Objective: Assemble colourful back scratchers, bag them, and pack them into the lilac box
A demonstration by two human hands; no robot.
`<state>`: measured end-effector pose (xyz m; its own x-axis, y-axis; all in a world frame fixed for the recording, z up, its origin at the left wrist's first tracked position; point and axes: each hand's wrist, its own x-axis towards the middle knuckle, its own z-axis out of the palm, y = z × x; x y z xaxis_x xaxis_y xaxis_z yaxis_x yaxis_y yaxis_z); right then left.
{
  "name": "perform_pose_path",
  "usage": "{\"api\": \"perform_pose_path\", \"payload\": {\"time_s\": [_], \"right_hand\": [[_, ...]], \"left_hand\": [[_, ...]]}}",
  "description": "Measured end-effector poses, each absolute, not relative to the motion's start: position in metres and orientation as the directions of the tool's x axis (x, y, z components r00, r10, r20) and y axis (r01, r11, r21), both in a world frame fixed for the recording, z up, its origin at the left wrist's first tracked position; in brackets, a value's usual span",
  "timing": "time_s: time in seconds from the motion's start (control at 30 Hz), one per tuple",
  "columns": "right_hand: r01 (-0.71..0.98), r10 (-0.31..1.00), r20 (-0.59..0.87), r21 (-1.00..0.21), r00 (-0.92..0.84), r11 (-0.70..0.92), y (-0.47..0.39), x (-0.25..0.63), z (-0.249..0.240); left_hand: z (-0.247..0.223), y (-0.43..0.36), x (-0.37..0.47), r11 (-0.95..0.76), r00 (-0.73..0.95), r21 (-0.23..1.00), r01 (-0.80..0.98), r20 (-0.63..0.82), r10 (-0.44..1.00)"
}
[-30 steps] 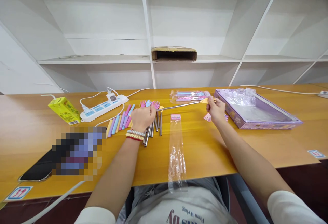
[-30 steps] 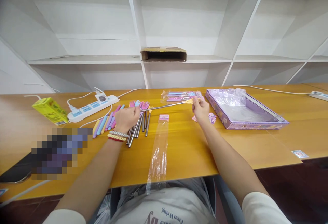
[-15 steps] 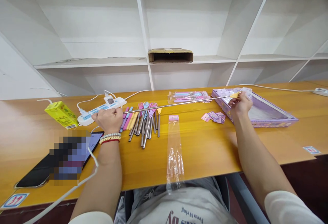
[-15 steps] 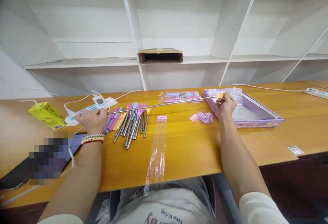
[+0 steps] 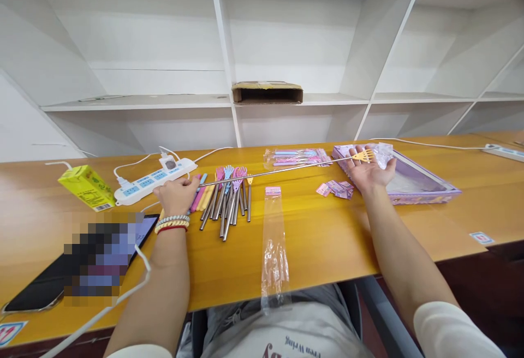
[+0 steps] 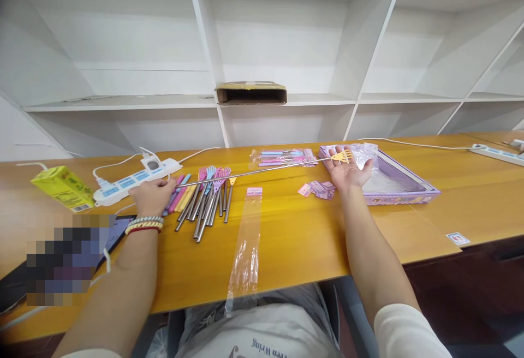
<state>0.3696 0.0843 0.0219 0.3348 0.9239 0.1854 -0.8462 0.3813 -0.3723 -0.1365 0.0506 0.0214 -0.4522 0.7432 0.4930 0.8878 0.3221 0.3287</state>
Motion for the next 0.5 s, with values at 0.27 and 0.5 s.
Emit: {"api": "perform_pose_path", "payload": {"time_s": [0.27, 0.5], "right_hand": [[-0.844, 0.909, 0.111, -0.339, 0.402, 0.415, 0.086, 0.373, 0.021], [-0.825, 0.92, 0.208, -0.411, 0.331, 0.389, 0.08, 0.366, 0.022]], "left_hand": [[0.024, 0.049, -0.133, 0.288, -0.4, 0.295, 0.911, 0.464, 0.79], [0.03, 0.045, -0.128, 0.362, -0.439, 0.248, 0.898, 0.523, 0.73]]}}
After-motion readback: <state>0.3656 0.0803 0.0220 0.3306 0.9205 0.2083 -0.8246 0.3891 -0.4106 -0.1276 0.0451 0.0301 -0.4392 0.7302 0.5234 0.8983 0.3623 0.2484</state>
